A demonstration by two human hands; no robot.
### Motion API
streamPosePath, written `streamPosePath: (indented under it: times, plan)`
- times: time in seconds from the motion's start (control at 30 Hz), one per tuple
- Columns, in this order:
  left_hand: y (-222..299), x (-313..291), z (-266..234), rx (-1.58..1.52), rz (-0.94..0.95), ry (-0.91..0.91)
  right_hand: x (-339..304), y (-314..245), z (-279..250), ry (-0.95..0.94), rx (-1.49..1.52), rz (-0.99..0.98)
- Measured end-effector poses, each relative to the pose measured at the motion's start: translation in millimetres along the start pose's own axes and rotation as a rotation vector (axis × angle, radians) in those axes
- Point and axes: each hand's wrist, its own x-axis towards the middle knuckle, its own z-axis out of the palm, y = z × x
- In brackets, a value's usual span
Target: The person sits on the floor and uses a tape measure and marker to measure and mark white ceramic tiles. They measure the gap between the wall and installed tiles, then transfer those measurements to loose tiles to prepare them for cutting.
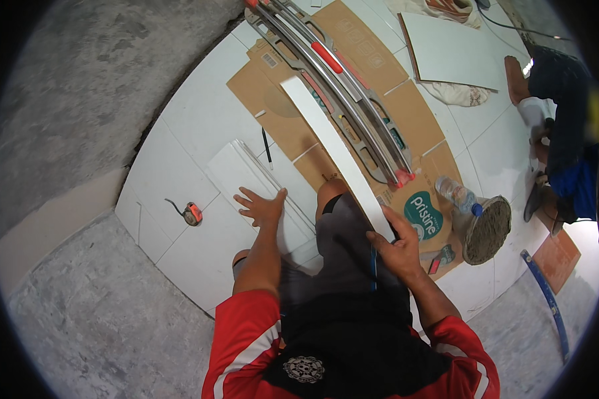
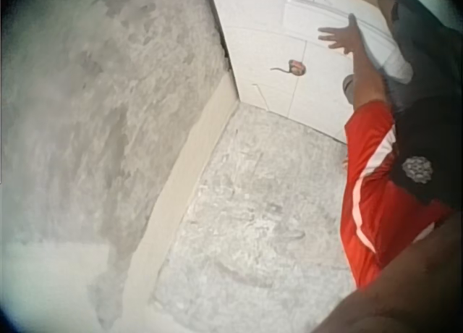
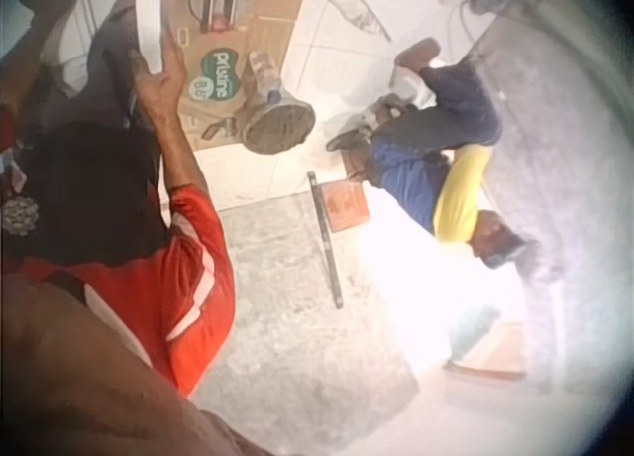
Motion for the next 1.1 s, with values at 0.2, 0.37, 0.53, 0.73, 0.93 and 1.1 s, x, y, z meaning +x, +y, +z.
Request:
streamPosePath:
  times: [0.2, 0.37, 0.53, 0.73, 0.93, 1.1]
  plan:
    - [-124, 29, -1, 0.029, 0.454, 0.081, 7, -6, 23, -0.159, 0.286, 0.031]
    - [-200, -10, -31, 0.111, 0.245, -0.024, -14, 14, 19, -0.452, 0.982, 0.647]
    - [-263, -39, -49, 0.024, 0.303, -0.04, -37, 18, 30, -0.678, 1.385, 0.664]
    - [-284, -64, -42, -0.083, 0.465, 0.213, -55, 22, 2, -0.3, 0.214, 0.412]
    - [-301, -67, -27, -0.164, 0.498, 0.215, -103, 124, -55, 0.054, -0.365, -0.008]
    - [-304, -67, -24, -0.203, 0.52, 0.236, -171, 194, -71, 0.142, -0.355, 0.084]
